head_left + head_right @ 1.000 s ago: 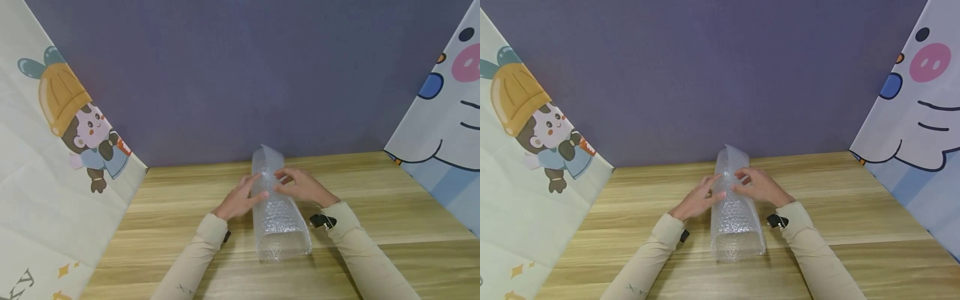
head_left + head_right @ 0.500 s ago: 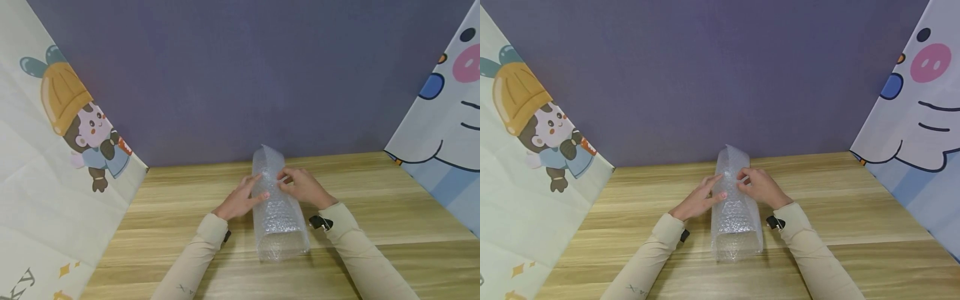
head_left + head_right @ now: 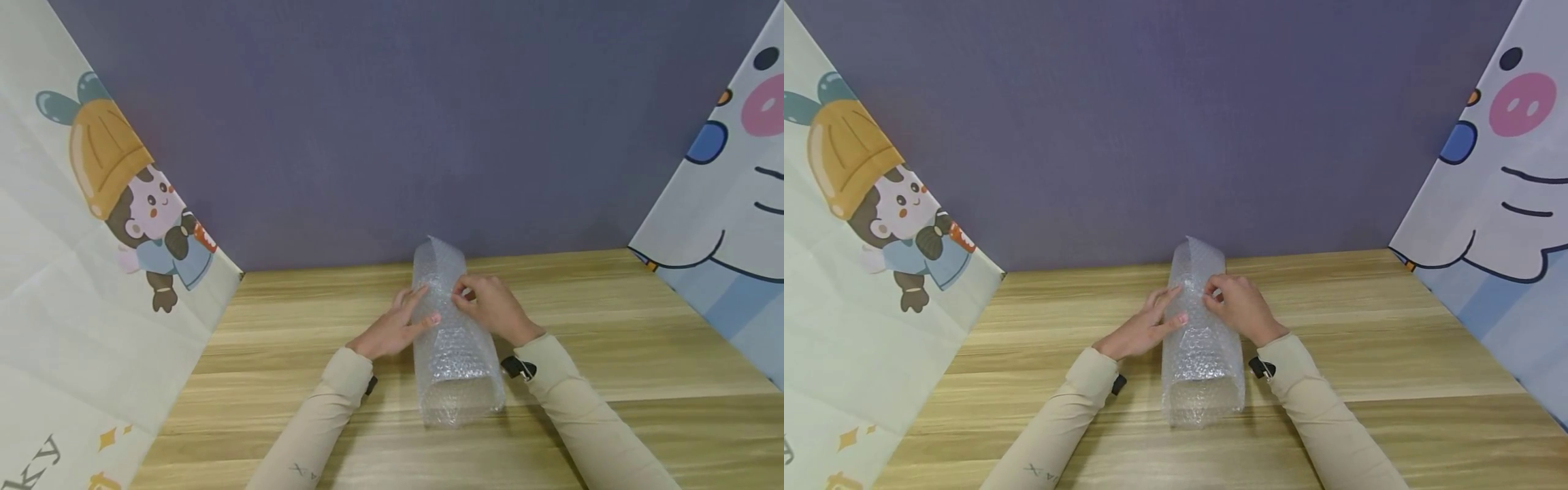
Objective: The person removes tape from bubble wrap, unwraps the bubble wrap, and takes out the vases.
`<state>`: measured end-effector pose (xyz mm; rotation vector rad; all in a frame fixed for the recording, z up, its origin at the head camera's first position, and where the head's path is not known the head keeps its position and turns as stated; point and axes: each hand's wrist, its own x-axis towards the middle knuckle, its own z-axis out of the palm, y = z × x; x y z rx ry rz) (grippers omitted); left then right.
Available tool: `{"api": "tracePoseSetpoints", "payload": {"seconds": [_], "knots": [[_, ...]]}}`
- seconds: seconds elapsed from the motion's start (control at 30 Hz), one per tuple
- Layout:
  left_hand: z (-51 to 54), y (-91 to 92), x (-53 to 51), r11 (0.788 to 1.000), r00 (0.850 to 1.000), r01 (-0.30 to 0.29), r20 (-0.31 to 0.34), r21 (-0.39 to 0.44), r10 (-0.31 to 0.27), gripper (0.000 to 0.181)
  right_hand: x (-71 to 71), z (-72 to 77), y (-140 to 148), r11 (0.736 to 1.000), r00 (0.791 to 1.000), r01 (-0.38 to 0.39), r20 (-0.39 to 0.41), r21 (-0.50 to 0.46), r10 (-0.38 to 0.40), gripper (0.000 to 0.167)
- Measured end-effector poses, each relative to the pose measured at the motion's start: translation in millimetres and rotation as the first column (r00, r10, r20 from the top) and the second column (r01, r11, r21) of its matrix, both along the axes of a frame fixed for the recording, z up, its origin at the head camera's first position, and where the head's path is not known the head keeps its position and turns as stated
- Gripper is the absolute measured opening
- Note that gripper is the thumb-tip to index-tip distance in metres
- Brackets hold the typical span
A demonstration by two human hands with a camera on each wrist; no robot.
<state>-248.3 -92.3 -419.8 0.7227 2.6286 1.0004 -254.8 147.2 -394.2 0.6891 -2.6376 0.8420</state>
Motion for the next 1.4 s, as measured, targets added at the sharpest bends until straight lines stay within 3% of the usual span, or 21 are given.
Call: {"api": "tracePoseSetpoints", "payload": {"seconds": [0.2, 0.73, 1.4], "knots": [[-0.3, -0.5, 0.3, 1.0, 0.999, 0.013, 0.039, -0.008, -0.013, 0.083, -1.9, -2.7, -1.0, 1.0, 0.999, 0.027, -0.038, 0.014, -0.026, 0.004], [-6.9, -0.6, -2.8, 0.999, 0.999, 0.018, 0.033, -0.042, -0.017, 0.081, -3.0, -6.4, -3.9, 0.997, 0.991, 0.065, -0.116, 0.03, -0.062, 0.008], [-5.2, -2.7, 0.5, 0.997, 0.999, 0.021, 0.049, -0.068, -0.018, 0.079, -2.6, -12.1, -1.8, 0.993, 0.989, 0.117, -0.096, 0.008, -0.116, 0.007]]}}
